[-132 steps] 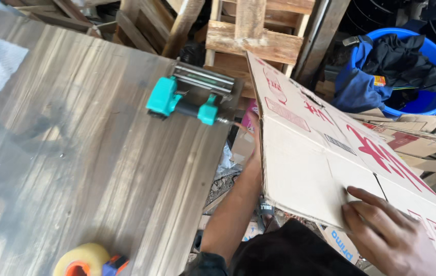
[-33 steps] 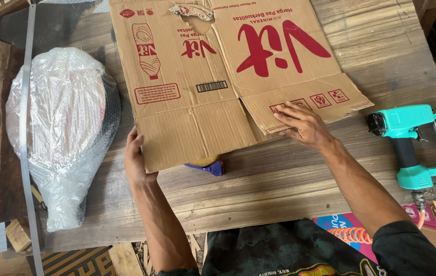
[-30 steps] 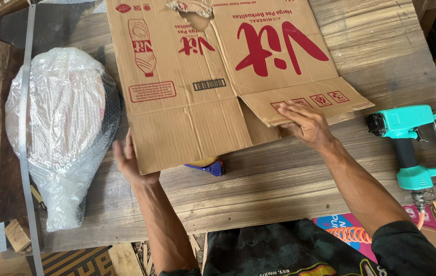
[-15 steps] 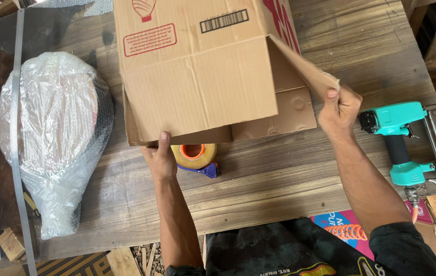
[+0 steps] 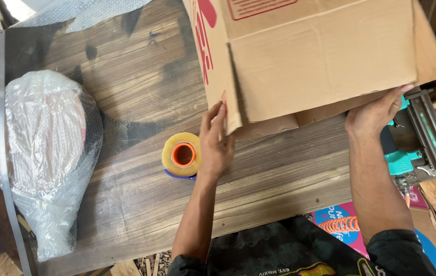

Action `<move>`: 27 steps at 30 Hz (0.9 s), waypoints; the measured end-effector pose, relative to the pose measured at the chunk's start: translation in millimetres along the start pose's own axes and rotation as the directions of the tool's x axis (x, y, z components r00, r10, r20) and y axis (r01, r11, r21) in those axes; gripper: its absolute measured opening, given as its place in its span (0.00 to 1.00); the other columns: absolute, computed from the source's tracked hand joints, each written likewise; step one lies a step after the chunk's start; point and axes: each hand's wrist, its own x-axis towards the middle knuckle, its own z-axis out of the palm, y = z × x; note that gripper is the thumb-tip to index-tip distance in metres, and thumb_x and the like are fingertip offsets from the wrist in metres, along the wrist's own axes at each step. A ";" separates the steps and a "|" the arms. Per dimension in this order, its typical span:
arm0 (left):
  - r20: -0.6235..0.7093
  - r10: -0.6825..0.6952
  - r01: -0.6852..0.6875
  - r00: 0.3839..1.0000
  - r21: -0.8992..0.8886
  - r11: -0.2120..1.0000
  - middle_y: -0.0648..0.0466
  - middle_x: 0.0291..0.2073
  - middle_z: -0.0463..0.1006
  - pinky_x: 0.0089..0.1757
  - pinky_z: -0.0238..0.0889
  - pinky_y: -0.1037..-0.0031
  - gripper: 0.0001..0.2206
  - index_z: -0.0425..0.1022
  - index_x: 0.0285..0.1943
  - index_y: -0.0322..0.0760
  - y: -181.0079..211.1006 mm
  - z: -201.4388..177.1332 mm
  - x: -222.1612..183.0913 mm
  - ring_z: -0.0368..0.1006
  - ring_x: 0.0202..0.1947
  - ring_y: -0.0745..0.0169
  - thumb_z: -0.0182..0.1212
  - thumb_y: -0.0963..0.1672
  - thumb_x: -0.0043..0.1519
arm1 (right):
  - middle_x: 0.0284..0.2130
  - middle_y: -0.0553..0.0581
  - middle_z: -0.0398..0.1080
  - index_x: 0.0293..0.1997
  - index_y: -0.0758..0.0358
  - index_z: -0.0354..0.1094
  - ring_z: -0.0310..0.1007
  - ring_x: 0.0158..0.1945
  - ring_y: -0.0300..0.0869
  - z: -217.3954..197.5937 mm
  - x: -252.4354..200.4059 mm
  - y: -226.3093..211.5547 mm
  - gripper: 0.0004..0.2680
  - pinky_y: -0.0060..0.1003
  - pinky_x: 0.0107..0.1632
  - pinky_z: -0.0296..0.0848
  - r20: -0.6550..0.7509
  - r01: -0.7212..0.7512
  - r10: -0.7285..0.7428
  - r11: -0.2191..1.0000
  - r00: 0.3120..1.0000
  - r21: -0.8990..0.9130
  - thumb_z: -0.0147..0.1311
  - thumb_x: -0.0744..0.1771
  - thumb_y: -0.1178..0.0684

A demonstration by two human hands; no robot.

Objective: The person prepares a cardboard box by cutting it with a utility knife and making a hole, then places a small piece of wood into the hole.

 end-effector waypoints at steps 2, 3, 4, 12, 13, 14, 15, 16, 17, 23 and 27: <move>0.009 0.040 -0.040 0.999 0.023 0.999 0.37 0.66 0.63 0.62 0.68 0.50 0.35 0.58 0.74 0.37 2.5 18.6 0.9 0.63 0.68 0.38 0.57 0.30 0.53 | 0.66 0.60 0.65 0.66 0.59 0.57 0.69 0.69 0.55 -12.4 7.8 -5.0 0.35 0.58 0.70 0.75 -0.068 -0.062 0.067 0.996 0.995 0.071 0.57 0.58 0.27; 0.009 0.078 -0.078 0.997 0.052 0.996 0.36 0.67 0.62 0.60 0.70 0.54 0.33 0.60 0.73 0.39 4.0 27.9 1.0 0.63 0.67 0.37 0.56 0.30 0.56 | 0.72 0.62 0.58 0.74 0.61 0.46 0.63 0.73 0.58 -18.7 11.5 -7.8 0.41 0.61 0.72 0.70 -0.122 -0.120 0.139 0.981 0.983 0.151 0.57 0.57 0.29; 0.016 0.081 -0.081 0.997 0.046 0.996 0.36 0.67 0.62 0.60 0.70 0.54 0.33 0.60 0.73 0.39 -0.7 39.8 -0.4 0.63 0.67 0.37 0.56 0.30 0.56 | 0.72 0.62 0.58 0.74 0.61 0.46 0.63 0.73 0.58 -30.3 17.6 -3.4 0.41 0.61 0.72 0.70 -0.130 -0.113 0.133 0.982 0.982 0.150 0.57 0.57 0.29; 0.191 0.115 -0.165 0.975 0.272 0.948 0.42 0.63 0.67 0.56 0.65 0.48 0.34 0.70 0.70 0.49 -34.1 96.7 -13.1 0.66 0.63 0.34 0.60 0.34 0.50 | 0.63 0.59 0.70 0.69 0.54 0.58 0.73 0.66 0.58 -90.0 45.7 21.6 0.32 0.64 0.63 0.77 -0.223 -0.260 0.240 0.963 0.945 -0.066 0.54 0.60 0.31; 0.194 0.115 -0.166 0.974 0.270 0.949 0.42 0.63 0.67 0.56 0.65 0.48 0.34 0.70 0.70 0.49 -40.4 98.8 -18.4 0.66 0.63 0.34 0.60 0.34 0.50 | 0.63 0.59 0.70 0.69 0.54 0.58 0.73 0.66 0.58 -112.8 51.6 36.3 0.32 0.64 0.63 0.77 -0.226 -0.259 0.239 0.964 0.945 -0.066 0.54 0.60 0.31; 0.215 0.069 -0.139 0.974 0.328 0.935 0.44 0.64 0.66 0.55 0.65 0.51 0.29 0.69 0.70 0.52 -46.5 102.4 -22.7 0.65 0.64 0.36 0.57 0.38 0.56 | 0.62 0.59 0.68 0.69 0.49 0.56 0.72 0.66 0.59 -136.1 58.6 49.7 0.25 0.69 0.62 0.73 -0.203 -0.271 0.235 0.947 0.951 -0.171 0.51 0.67 0.33; 0.233 0.022 -0.113 0.972 0.385 0.916 0.47 0.65 0.65 0.53 0.65 0.55 0.24 0.68 0.70 0.55 -52.7 106.0 -26.8 0.65 0.65 0.39 0.54 0.41 0.63 | 0.61 0.58 0.66 0.69 0.44 0.53 0.71 0.65 0.59 -159.4 65.6 63.0 0.17 0.74 0.61 0.70 -0.180 -0.278 0.235 0.921 0.955 -0.273 0.48 0.73 0.35; 0.234 0.024 -0.116 0.972 0.386 0.915 0.47 0.65 0.65 0.53 0.65 0.55 0.24 0.68 0.70 0.55 -66.5 107.6 -34.0 0.65 0.65 0.39 0.54 0.41 0.63 | 0.61 0.58 0.66 0.69 0.44 0.53 0.71 0.65 0.59 -153.3 47.3 64.7 0.17 0.74 0.61 0.70 -0.181 -0.277 0.234 0.922 0.955 -0.271 0.48 0.73 0.35; 0.249 -0.021 -0.094 0.968 0.443 0.892 0.47 0.66 0.63 0.54 0.65 0.54 0.25 0.66 0.72 0.56 -80.6 109.0 -41.2 0.63 0.66 0.39 0.55 0.42 0.63 | 0.67 0.64 0.54 0.73 0.52 0.40 0.56 0.72 0.63 -147.0 28.9 66.6 0.20 0.76 0.64 0.60 -0.167 -0.228 0.171 0.871 0.971 -0.435 0.47 0.75 0.44; 0.384 -0.331 0.046 0.862 0.592 0.805 0.41 0.72 0.54 0.56 0.65 0.47 0.36 0.57 0.76 0.51 -111.8 94.0 -68.1 0.53 0.72 0.33 0.63 0.40 0.56 | 0.65 0.67 0.49 0.74 0.64 0.44 0.49 0.67 0.59 -86.5 -74.0 66.4 0.23 0.62 0.65 0.58 -0.047 -0.201 0.225 0.735 0.973 -0.648 0.54 0.72 0.56; 0.374 -0.424 0.121 0.825 0.616 0.778 0.43 0.70 0.54 0.56 0.65 0.44 0.36 0.61 0.74 0.47 -106.5 82.4 -69.7 0.53 0.72 0.32 0.67 0.44 0.53 | 0.64 0.58 0.55 0.75 0.48 0.42 0.69 0.57 0.49 -95.3 -81.6 113.2 0.21 0.52 0.55 0.73 0.065 -0.438 0.489 0.826 0.870 -0.355 0.49 0.74 0.47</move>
